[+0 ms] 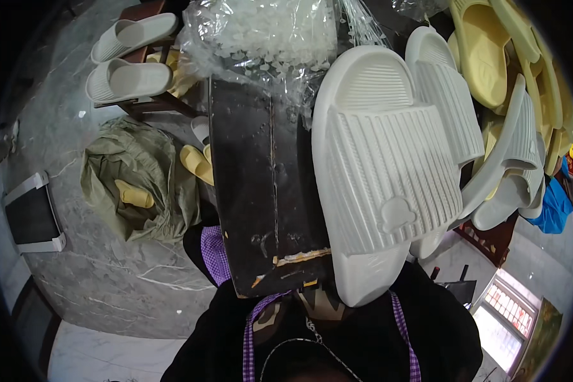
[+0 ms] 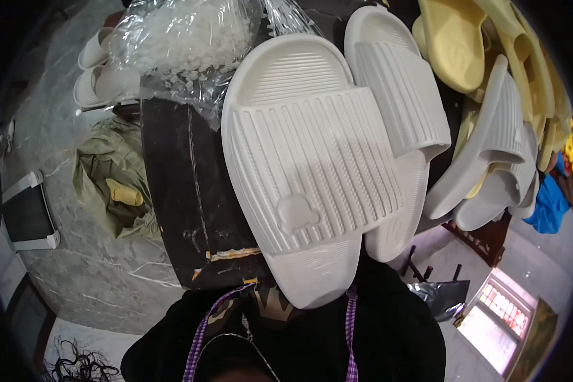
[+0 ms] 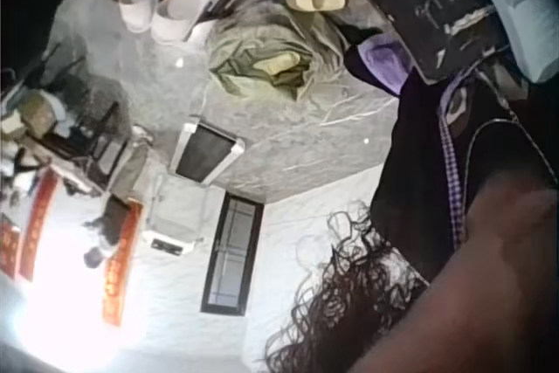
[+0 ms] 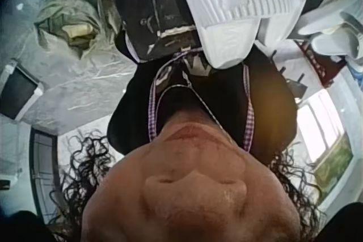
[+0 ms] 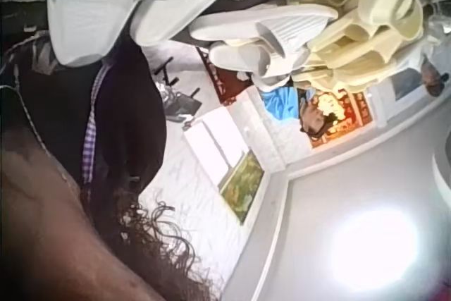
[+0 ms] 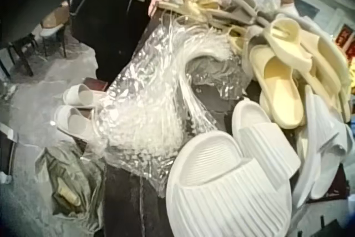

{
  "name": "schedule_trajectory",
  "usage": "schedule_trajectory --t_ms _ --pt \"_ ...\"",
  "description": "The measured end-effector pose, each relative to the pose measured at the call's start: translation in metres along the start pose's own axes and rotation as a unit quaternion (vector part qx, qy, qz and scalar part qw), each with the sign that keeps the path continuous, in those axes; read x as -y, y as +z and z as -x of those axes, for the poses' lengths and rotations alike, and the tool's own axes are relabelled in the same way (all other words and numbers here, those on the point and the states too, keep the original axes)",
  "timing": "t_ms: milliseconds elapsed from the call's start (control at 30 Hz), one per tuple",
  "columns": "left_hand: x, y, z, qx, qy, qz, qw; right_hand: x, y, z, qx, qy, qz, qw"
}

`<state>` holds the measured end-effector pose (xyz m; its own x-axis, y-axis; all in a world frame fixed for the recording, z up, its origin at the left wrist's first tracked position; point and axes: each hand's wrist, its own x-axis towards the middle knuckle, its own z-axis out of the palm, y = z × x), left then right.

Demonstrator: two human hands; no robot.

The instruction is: The person pairs slippers and fastens them together by hand using plastic tag fasteners, retrieving slippers from a bag and from a table.

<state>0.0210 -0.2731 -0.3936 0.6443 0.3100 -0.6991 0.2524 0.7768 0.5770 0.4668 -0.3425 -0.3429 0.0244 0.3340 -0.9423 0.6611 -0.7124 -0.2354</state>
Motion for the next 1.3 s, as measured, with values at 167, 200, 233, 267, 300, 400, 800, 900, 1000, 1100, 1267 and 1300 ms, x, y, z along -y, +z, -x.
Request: schedule_trajectory --t_ms 167,200,233,267,300,400,800,900,1000,1100,1267,1300 --pt "0.080 -0.085 0.097 0.019 0.009 -0.074 0.997 0.034 -0.002 0.008 -0.064 -0.072 0.031 0.995" --pt "0.084 -0.095 0.099 0.017 0.013 -0.089 0.996 0.041 -0.006 0.004 -0.077 -0.092 0.040 0.992" --pt "0.074 -0.094 0.098 0.013 0.015 -0.103 0.995 0.045 -0.009 0.001 -0.086 -0.113 0.050 0.989" --pt "0.061 -0.085 0.093 0.006 0.018 -0.117 0.993 0.050 -0.013 -0.004 -0.095 -0.135 0.059 0.985" --pt "0.041 -0.080 0.080 -0.002 0.023 -0.136 0.990 0.060 -0.020 -0.015 -0.108 -0.161 0.068 0.979" --pt "-0.020 -0.065 0.051 -0.030 0.035 -0.197 0.979 0.091 -0.033 -0.046 -0.149 -0.241 0.086 0.955" --pt "-0.118 -0.136 0.039 -0.182 0.080 -0.042 0.979 0.366 -0.188 0.228 -0.048 -0.348 -0.096 0.931" --pt "0.036 -0.271 -0.001 -0.436 0.342 -0.031 0.832 0.453 -0.210 0.290 -0.085 -0.591 0.036 0.801" --pt "-0.061 -0.296 0.095 -0.687 0.225 -0.035 0.690 0.513 -0.223 0.315 -0.309 -0.620 0.131 0.709" --pt "-0.230 -0.258 0.211 -0.723 0.376 -0.103 0.570 0.607 -0.245 0.308 -0.411 -0.631 0.231 0.616" --pt "-0.420 -0.198 0.275 -0.675 0.506 -0.246 0.478 0.786 -0.262 0.247 -0.322 -0.699 0.229 0.596" --pt "-0.450 -0.194 0.262 -0.649 0.528 -0.263 0.481 0.811 -0.259 0.231 -0.313 -0.697 0.226 0.604"
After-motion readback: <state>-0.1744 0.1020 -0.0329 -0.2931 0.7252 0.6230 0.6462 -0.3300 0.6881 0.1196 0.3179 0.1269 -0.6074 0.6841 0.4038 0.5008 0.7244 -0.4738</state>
